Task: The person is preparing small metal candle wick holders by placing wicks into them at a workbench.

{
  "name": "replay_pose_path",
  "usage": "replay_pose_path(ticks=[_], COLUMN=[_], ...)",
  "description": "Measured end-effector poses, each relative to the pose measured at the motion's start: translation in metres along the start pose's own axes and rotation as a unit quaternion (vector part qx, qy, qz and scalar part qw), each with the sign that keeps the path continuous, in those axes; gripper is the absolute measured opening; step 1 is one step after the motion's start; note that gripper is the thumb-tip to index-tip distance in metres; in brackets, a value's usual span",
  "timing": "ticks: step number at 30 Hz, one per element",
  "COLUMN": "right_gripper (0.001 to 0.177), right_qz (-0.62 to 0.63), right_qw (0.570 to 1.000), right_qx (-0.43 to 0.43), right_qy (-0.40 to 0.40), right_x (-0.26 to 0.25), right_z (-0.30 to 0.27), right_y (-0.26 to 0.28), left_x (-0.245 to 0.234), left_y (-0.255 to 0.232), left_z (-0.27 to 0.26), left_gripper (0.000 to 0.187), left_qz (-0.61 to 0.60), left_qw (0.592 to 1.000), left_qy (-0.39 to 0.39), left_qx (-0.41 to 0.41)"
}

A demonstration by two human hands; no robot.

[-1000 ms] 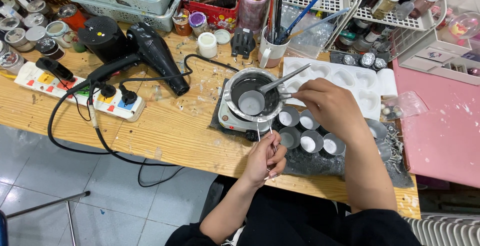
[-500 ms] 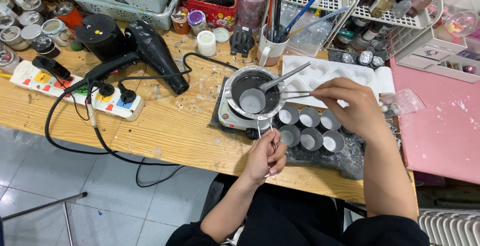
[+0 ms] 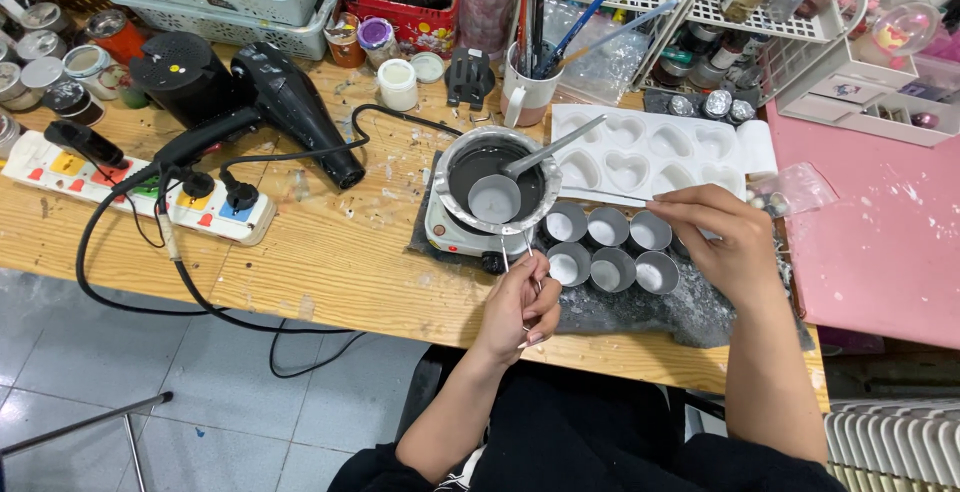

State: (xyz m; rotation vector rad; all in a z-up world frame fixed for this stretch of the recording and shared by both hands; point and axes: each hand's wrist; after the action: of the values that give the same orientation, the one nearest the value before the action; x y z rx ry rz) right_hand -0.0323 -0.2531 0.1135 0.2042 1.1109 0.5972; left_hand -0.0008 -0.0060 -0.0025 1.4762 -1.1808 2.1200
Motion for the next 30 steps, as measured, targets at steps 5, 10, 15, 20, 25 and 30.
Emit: replay_pose_path(ticks=[5, 10, 15, 20, 25, 30], right_gripper=[0.024, 0.024, 0.015, 0.009, 0.011, 0.010], right_qz=[0.022, 0.046, 0.009, -0.045, -0.190, -0.274], right_qw=[0.999, 0.994, 0.975, 0.919, 0.863, 0.867], right_qx=[0.016, 0.068, 0.100, 0.216, 0.341, 0.367], right_qy=[-0.042, -0.077, -0.200, -0.327, -0.321, -0.197], right_x=[0.024, 0.025, 0.011, -0.010, -0.024, -0.016], right_z=[-0.017, -0.048, -0.098, -0.178, -0.219, -0.221], right_y=[-0.006, -0.018, -0.033, -0.090, -0.138, -0.156], left_x=[0.001, 0.001, 0.004, 0.002, 0.005, 0.004], left_y=[0.000, -0.006, -0.008, -0.005, -0.005, -0.005], left_z=[0.001, -0.003, -0.001, 0.001, 0.001, -0.001], left_gripper=[0.029, 0.028, 0.028, 0.027, 0.027, 0.028], left_qz=[0.009, -0.001, -0.016, -0.020, -0.020, -0.015], left_qw=[1.000, 1.000, 0.999, 0.998, 0.999, 0.999], left_qy=[0.001, -0.006, -0.019, -0.033, -0.033, -0.027], left_qx=[0.000, -0.016, -0.037, -0.043, -0.026, -0.012])
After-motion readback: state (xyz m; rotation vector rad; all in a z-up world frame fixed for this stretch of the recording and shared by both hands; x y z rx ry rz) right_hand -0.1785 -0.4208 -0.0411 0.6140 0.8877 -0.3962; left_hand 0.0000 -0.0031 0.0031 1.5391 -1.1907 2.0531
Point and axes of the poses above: each hand's wrist, its own z-axis towards the middle knuckle, its own x-axis out of the palm, y = z × x, and after that the axes turned 7 degrees about y, right-handed
